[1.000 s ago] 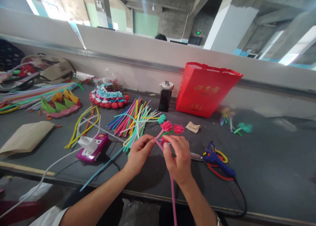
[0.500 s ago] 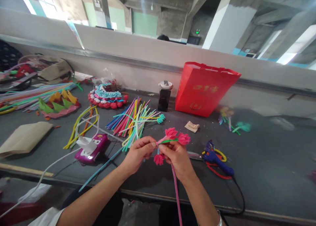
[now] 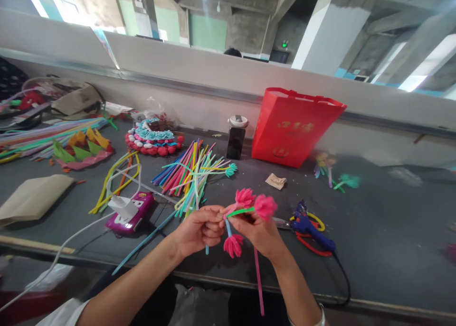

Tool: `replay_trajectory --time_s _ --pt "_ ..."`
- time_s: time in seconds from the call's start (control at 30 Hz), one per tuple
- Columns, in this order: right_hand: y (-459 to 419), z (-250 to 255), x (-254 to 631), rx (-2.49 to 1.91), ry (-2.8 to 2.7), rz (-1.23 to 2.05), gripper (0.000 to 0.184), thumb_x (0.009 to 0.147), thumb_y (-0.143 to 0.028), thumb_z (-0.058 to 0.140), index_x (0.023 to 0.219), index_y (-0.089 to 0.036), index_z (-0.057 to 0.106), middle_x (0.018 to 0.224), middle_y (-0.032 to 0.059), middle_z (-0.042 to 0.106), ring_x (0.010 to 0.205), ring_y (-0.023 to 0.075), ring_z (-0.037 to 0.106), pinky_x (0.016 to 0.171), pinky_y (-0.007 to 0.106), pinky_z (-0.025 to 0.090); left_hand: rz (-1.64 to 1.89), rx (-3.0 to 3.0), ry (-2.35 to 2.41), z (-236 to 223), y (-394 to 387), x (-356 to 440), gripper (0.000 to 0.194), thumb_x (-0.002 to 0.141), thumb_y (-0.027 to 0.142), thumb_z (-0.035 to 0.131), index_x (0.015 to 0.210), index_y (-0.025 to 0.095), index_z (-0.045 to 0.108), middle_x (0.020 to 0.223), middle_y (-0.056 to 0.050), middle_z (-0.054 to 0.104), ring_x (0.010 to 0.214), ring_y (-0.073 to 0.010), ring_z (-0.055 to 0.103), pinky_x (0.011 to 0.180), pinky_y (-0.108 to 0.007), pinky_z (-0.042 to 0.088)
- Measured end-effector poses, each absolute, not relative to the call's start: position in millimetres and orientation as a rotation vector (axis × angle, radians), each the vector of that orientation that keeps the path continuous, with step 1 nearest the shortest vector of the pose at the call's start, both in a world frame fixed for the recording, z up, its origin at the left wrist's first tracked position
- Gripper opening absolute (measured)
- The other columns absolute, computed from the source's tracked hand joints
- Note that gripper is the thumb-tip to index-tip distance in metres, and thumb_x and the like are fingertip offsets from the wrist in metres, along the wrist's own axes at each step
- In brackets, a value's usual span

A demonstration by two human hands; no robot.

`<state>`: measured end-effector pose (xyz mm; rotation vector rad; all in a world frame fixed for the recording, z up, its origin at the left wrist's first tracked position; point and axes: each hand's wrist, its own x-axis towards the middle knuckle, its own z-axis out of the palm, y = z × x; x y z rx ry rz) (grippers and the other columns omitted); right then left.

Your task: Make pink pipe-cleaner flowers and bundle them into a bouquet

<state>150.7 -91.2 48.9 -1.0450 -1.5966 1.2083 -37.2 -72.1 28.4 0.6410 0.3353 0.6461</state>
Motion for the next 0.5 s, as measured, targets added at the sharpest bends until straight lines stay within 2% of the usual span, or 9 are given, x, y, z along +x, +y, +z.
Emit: replay_trajectory --time_s 0.2,0.3,0.4,0.43,0.5 --pt "-85.2 33.8 143.9 -1.148 -1.481 1.076 0.017 0.080 -0.033 0.068 0.087 -0.019 0.077 0.068 0.0006 0.067 0.059 0.0125 0.056 0.056 0.023 0.044 0.673 0.724 0.386 29.9 -71.6 -33.9 0.016 0.082 0.027 0.062 0.076 0.015 0.054 0.051 0.012 0.017 0.043 -0.0040 0.008 0.041 -0.018 0.011" --pt "-82.2 32.1 139.3 -1.241 -1.385 1.030 0.021 0.079 -0.034 0.068 0.087 -0.017 0.075 0.064 -0.0003 0.063 0.053 0.0106 0.050 0.051 0.022 0.040 0.911 1.092 0.660 28.8 -73.3 -27.6 0.019 0.087 0.035 0.058 0.082 0.017 0.055 0.056 0.008 0.036 0.045 -0.0059 0.028 0.045 -0.019 0.024" --pt "-81.6 31.1 132.9 -1.259 -1.237 1.075 0.025 0.078 -0.038 0.069 0.087 -0.015 0.073 0.063 -0.0003 0.061 0.054 0.0108 0.050 0.051 0.022 0.041 1.184 1.695 0.955 22.0 -75.6 -23.8 0.012 0.089 0.029 0.056 0.093 0.018 0.059 0.079 -0.002 0.060 0.072 -0.0135 0.055 0.066 -0.025 0.042" --pt "-81.8 30.3 130.7 -1.254 -1.203 1.091 0.026 0.078 -0.039 0.070 0.086 -0.015 0.073 0.062 -0.0008 0.060 0.053 0.0105 0.049 0.051 0.022 0.040 1.227 1.874 1.005 18.8 -76.1 -23.6 0.012 0.091 0.026 0.053 0.098 0.018 0.059 0.086 -0.005 0.063 0.079 -0.0158 0.057 0.072 -0.027 0.043" --pt "-82.6 27.9 127.3 -1.242 -1.178 1.110 0.027 0.078 -0.040 0.071 0.087 -0.014 0.072 0.060 -0.0023 0.056 0.051 0.0093 0.045 0.049 0.021 0.037 1.247 2.116 1.076 12.9 -76.3 -24.8 0.016 0.094 0.023 0.046 0.103 0.018 0.058 0.089 -0.007 0.063 0.081 -0.0176 0.059 0.073 -0.029 0.044"
